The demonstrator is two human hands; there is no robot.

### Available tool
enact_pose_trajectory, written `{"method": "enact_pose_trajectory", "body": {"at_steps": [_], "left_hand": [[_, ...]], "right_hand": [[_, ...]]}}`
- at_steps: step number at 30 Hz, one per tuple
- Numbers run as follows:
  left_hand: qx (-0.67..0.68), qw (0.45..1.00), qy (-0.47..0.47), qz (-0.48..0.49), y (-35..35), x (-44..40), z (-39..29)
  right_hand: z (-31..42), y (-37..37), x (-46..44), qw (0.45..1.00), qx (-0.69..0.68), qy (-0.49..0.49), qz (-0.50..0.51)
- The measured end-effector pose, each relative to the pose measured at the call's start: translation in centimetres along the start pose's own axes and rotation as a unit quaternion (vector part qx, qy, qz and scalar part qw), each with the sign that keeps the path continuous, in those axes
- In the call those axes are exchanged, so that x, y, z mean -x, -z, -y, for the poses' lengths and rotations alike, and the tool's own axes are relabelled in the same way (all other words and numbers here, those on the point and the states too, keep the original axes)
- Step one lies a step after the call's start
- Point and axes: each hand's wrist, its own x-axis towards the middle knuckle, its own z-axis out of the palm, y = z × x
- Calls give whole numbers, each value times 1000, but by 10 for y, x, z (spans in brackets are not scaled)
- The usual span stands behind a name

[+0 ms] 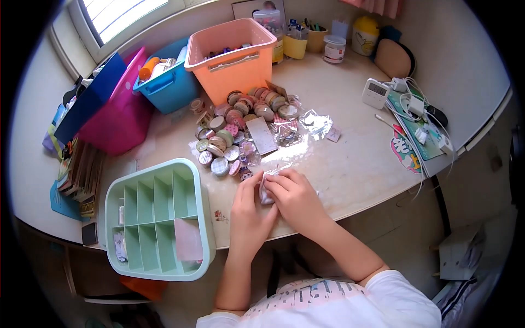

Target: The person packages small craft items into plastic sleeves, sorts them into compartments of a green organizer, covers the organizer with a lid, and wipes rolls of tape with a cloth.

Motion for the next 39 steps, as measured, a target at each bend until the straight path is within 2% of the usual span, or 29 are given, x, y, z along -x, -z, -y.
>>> {"method": "enact_pose_trajectory", "body": {"at_steps": [3, 5, 7, 8, 9, 11, 12, 13, 15, 16, 19, 21, 23, 25, 28, 29, 31, 33, 35, 37, 39], "left_hand": [[16, 1000, 8, -7, 0, 1, -5], [6, 1000, 14, 3, 2, 0, -8], [8, 1000, 11, 5, 0, 0, -8], [-7, 1000, 7, 6, 0, 0, -7], [-22, 1000, 0, 5, 0, -1, -7], [-19, 1000, -6, -1, -2, -1, -5], [-18, 1000, -7, -5, -2, 1, -5], [-18, 1000, -9, -3, -2, 2, -5], [-24, 1000, -7, -6, -1, 1, -6], [-27, 1000, -7, 0, 0, 1, -8], [-44, 999, -19, -7, -3, 1, -7], [-33, 999, -16, -12, -5, 1, -4], [-10, 1000, 12, 11, -1, 1, -7], [-15, 1000, 13, 14, 2, 2, -11], [-19, 1000, 14, 13, 0, 0, -12], [-20, 1000, 16, 10, -1, 1, -13], [-15, 1000, 11, 6, -1, 0, -10], [-3, 1000, 18, 7, 0, 0, -9], [-6, 1000, 15, 11, 5, 0, -16], [-11, 1000, 10, 17, 5, -1, -17], [-10, 1000, 7, -2, 2, 0, -11]], "right_hand": [[-5, 36, 0, 999, 42, -15, 25], [-14, 37, -4, 996, 87, -23, -7], [-25, 26, -4, 994, 82, -67, 2], [-24, 19, -5, 993, 33, -115, 16], [-23, 15, -5, 993, 35, -115, 12], [-20, 11, -3, 996, 80, -38, 21], [-17, 13, 0, 998, 55, -14, 41], [-18, 16, 3, 998, 56, -16, 39], [-26, 29, 8, 996, -60, 5, 73], [-30, 38, 6, 994, -29, -14, 109], [-41, 15, -4, 996, 17, -44, 76], [-26, 18, -5, 995, 8, -43, 88], [-14, 22, 2, 985, -99, -17, 140], [-17, 38, 8, 982, -115, 1, 147], [-29, 43, 10, 972, -149, -124, 135], [-27, 37, 8, 971, -149, -127, 140], [-18, 20, -1, 995, -25, -46, 88], [-10, 13, 2, 994, -67, -14, 85], [-8, 23, 7, 979, -159, 9, 128], [-13, 43, 7, 969, -192, -12, 155], [-19, 45, 6, 966, -175, -119, 146]]}}
